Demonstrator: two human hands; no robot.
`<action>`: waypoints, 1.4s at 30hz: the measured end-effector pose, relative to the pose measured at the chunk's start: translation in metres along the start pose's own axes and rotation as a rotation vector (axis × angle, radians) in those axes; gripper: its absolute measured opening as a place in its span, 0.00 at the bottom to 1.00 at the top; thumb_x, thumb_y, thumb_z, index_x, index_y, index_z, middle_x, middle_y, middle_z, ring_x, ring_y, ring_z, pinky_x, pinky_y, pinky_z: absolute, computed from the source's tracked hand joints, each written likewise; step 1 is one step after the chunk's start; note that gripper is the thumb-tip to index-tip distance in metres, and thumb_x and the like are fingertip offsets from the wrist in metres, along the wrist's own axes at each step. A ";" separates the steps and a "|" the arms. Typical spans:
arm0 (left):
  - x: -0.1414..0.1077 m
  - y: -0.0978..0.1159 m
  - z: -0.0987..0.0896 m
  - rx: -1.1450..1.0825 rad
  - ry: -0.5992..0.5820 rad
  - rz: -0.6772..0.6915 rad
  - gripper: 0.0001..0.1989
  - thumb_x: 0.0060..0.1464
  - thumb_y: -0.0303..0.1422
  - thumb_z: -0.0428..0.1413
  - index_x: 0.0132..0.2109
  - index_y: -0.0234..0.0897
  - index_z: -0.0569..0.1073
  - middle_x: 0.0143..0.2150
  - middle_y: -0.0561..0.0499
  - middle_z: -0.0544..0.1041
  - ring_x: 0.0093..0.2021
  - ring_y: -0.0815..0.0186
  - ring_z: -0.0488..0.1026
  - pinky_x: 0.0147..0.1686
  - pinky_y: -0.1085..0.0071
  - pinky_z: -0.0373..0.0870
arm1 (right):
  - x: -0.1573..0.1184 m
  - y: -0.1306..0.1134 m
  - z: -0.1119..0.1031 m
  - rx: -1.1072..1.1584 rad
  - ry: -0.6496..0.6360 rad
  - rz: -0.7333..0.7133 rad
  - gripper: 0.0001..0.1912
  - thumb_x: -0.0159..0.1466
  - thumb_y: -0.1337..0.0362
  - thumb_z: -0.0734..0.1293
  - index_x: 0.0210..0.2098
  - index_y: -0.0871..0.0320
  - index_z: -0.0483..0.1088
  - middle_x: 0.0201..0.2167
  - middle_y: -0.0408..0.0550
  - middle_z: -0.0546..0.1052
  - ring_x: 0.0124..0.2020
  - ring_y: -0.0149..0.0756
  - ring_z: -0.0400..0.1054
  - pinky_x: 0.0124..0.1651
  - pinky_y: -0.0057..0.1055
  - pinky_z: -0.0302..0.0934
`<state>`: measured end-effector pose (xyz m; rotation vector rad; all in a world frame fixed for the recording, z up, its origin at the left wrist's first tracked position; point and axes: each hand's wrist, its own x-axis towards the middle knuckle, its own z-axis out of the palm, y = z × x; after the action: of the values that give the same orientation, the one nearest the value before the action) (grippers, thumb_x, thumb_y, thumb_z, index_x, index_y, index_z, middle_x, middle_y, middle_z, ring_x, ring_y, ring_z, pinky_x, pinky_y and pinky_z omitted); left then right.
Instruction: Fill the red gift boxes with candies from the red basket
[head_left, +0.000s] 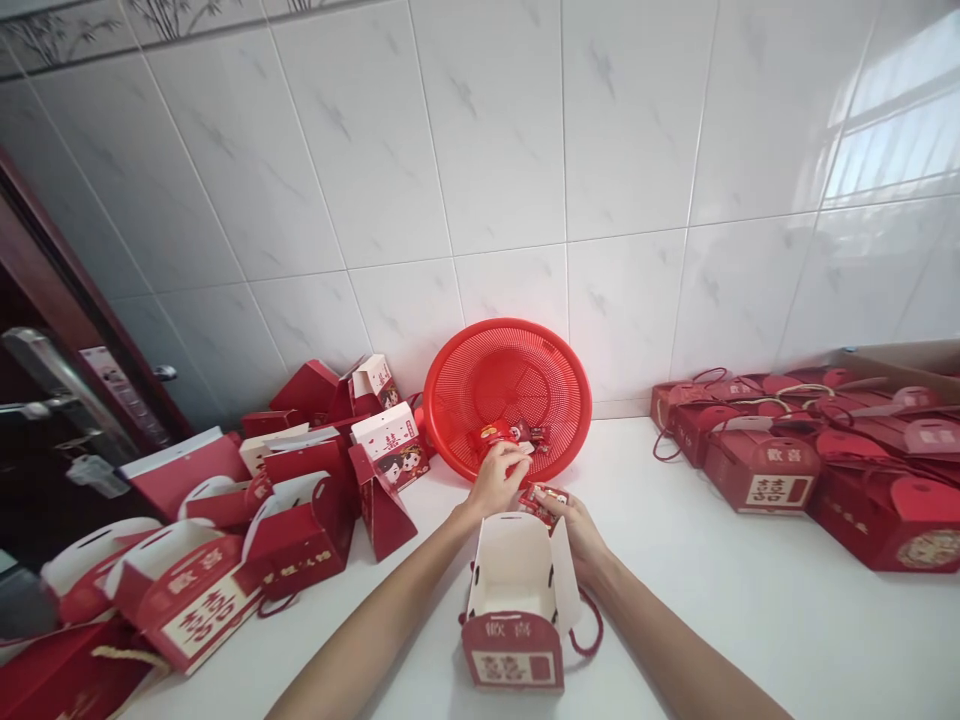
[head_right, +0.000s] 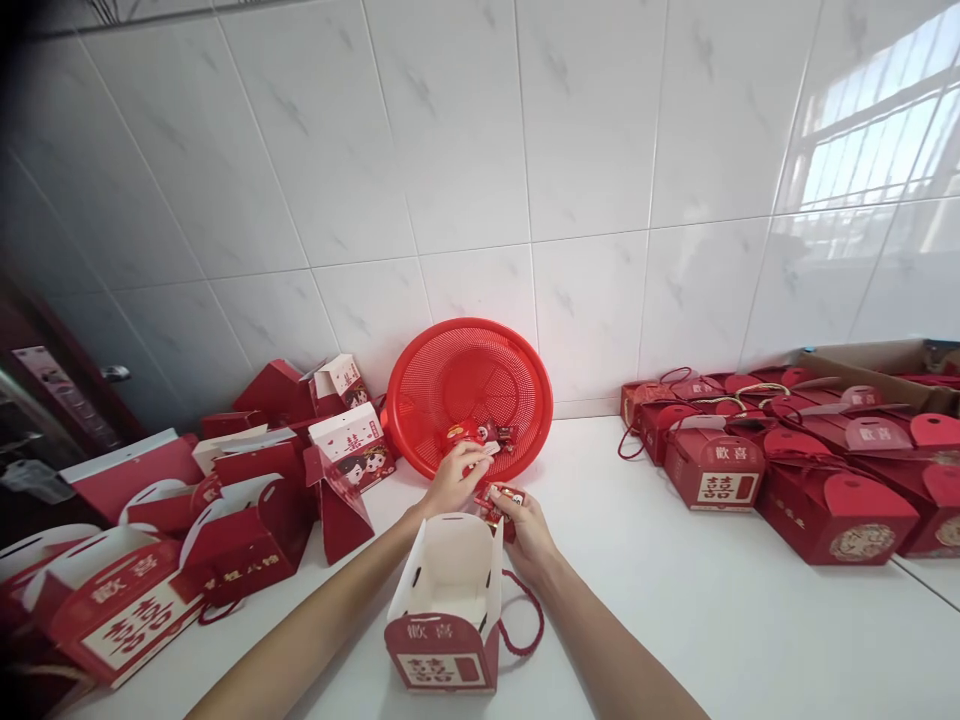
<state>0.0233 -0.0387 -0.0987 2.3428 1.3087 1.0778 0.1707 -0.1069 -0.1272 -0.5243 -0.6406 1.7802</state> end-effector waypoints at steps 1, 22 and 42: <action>0.006 -0.003 0.000 0.061 -0.008 0.017 0.13 0.60 0.32 0.52 0.42 0.38 0.82 0.52 0.42 0.76 0.56 0.56 0.71 0.61 0.55 0.64 | 0.000 0.000 0.000 -0.003 -0.001 0.000 0.14 0.48 0.61 0.80 0.29 0.60 0.75 0.24 0.44 0.77 0.25 0.31 0.69 0.31 0.28 0.61; 0.041 -0.011 0.008 0.574 -0.069 0.193 0.08 0.56 0.33 0.59 0.38 0.38 0.83 0.49 0.39 0.76 0.55 0.49 0.67 0.59 0.48 0.58 | -0.003 -0.003 0.003 -0.047 0.006 0.020 0.16 0.47 0.59 0.80 0.30 0.60 0.75 0.24 0.45 0.78 0.25 0.32 0.69 0.32 0.30 0.61; 0.029 -0.020 0.011 0.472 0.055 0.140 0.15 0.61 0.25 0.49 0.39 0.39 0.81 0.50 0.43 0.80 0.53 0.53 0.70 0.58 0.51 0.60 | -0.004 -0.006 0.005 -0.054 0.023 0.013 0.15 0.47 0.60 0.80 0.29 0.59 0.74 0.23 0.43 0.77 0.24 0.31 0.69 0.32 0.29 0.61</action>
<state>0.0274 -0.0018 -0.1028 2.7948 1.5821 0.9579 0.1726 -0.1099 -0.1196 -0.5858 -0.6716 1.7705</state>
